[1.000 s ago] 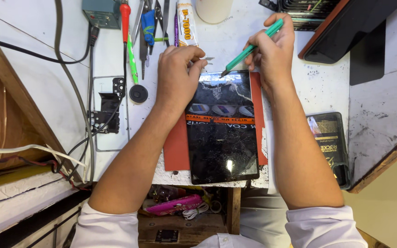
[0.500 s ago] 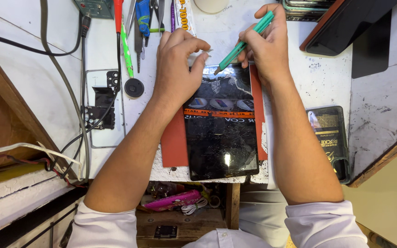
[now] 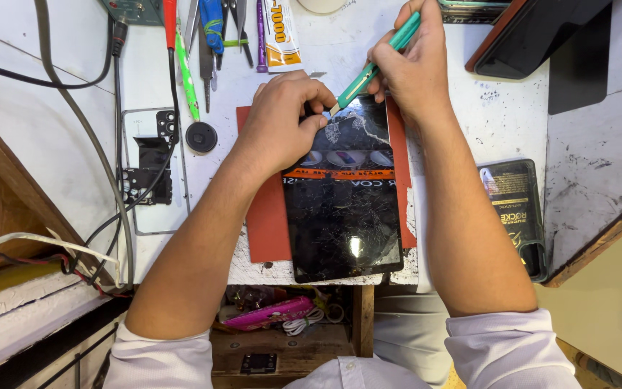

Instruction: The person uses a green utility knife and a thin tool to pry the screen away from the frame of a mobile device on a repair bench.

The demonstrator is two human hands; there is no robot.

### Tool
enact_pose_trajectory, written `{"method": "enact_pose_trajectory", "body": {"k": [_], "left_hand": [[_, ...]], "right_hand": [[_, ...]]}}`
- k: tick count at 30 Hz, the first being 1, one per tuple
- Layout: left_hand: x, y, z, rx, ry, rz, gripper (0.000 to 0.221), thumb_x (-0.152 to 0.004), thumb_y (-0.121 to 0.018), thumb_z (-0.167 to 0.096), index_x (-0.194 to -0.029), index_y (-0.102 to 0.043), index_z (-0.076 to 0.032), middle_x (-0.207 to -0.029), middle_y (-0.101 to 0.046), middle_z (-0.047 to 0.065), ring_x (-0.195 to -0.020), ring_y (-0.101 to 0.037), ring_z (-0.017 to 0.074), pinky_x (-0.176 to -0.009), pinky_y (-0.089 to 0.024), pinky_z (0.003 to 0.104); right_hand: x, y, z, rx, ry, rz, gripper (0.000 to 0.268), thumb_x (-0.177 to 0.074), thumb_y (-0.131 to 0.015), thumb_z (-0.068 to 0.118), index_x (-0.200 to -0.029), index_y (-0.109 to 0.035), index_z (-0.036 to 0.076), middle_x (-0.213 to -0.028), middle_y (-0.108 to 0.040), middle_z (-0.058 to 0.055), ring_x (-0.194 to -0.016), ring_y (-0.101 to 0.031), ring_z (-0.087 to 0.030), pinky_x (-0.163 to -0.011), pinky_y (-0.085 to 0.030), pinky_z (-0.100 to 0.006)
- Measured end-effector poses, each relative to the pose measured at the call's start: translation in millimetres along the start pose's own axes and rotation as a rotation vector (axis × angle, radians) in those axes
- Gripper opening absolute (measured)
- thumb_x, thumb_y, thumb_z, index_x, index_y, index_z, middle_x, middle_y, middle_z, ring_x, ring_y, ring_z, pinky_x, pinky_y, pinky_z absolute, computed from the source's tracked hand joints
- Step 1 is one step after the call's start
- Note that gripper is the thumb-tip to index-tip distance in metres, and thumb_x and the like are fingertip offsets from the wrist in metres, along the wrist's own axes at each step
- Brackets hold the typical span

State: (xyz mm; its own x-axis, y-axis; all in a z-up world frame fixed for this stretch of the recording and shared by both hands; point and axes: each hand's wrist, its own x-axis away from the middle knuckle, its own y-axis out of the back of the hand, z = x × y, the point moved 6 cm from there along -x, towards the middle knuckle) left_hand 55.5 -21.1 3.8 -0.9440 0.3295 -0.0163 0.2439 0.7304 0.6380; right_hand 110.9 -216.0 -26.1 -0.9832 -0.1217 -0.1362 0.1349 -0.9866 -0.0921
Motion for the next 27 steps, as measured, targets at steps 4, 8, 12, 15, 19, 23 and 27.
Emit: {"method": "enact_pose_trajectory", "body": {"k": [4,8,12,15,19,23,27], "left_hand": [[-1,0,-1,-0.033,-0.019,-0.032,0.012,-0.081,-0.079,-0.003,-0.091,-0.077,-0.010,-0.082,-0.066,0.000,-0.078,-0.061,0.0174,-0.084,-0.048,0.037],[-2,0,-2,-0.036,-0.016,-0.028,0.011,-0.082,-0.078,-0.003,-0.091,-0.078,-0.010,-0.084,-0.067,0.001,-0.080,-0.063,0.0182,-0.084,-0.048,0.036],[-1,0,-1,0.000,-0.020,-0.042,0.012,-0.081,-0.077,-0.003,-0.092,-0.079,-0.010,-0.090,-0.070,0.002,-0.084,-0.068,0.0178,-0.084,-0.051,0.036],[-1,-1,-2,-0.037,-0.068,-0.072,0.013,-0.080,-0.078,-0.001,-0.090,-0.081,-0.009,-0.091,-0.071,0.003,-0.085,-0.069,0.0198,-0.086,-0.052,0.037],[-1,-3,3,-0.013,-0.057,-0.066,0.015,-0.082,-0.076,-0.001,-0.092,-0.081,-0.012,-0.094,-0.072,0.002,-0.088,-0.071,0.0184,-0.087,-0.054,0.036],[-1,-1,0,-0.055,-0.111,-0.089,0.018,-0.080,-0.078,-0.001,-0.091,-0.084,-0.013,-0.092,-0.072,0.003,-0.089,-0.069,0.0213,-0.090,-0.050,0.040],[-1,-5,4,-0.034,-0.030,-0.047,0.018,-0.083,-0.076,-0.003,-0.092,-0.083,-0.016,-0.092,-0.071,0.001,-0.088,-0.068,0.0183,-0.093,-0.050,0.037]], "right_hand": [[0,0,-1,0.036,-0.003,-0.003,0.035,-0.099,-0.058,-0.009,-0.117,-0.034,0.009,-0.086,-0.062,-0.011,-0.056,-0.061,-0.015,-0.044,-0.049,-0.028],[-1,0,-1,0.054,0.001,-0.008,0.034,-0.099,-0.058,-0.009,-0.116,-0.034,0.008,-0.086,-0.062,-0.011,-0.056,-0.062,-0.015,-0.044,-0.050,-0.028],[0,0,-2,0.066,-0.014,-0.021,0.034,-0.097,-0.057,-0.010,-0.115,-0.035,0.008,-0.089,-0.062,-0.011,-0.054,-0.061,-0.016,-0.042,-0.049,-0.028],[-1,1,-3,0.073,-0.015,-0.020,0.034,-0.097,-0.057,-0.010,-0.116,-0.035,0.007,-0.090,-0.061,-0.011,-0.054,-0.060,-0.016,-0.042,-0.049,-0.028],[-1,1,-4,0.066,-0.021,-0.014,0.035,-0.097,-0.058,-0.010,-0.118,-0.035,0.007,-0.089,-0.061,-0.011,-0.054,-0.060,-0.016,-0.042,-0.048,-0.028],[0,1,-4,0.071,-0.023,-0.011,0.035,-0.098,-0.058,-0.010,-0.118,-0.035,0.008,-0.088,-0.061,-0.011,-0.054,-0.060,-0.016,-0.042,-0.048,-0.028],[0,2,-5,0.088,-0.024,-0.008,0.034,-0.099,-0.057,-0.009,-0.118,-0.035,0.008,-0.088,-0.062,-0.010,-0.054,-0.060,-0.015,-0.042,-0.049,-0.028]]}}
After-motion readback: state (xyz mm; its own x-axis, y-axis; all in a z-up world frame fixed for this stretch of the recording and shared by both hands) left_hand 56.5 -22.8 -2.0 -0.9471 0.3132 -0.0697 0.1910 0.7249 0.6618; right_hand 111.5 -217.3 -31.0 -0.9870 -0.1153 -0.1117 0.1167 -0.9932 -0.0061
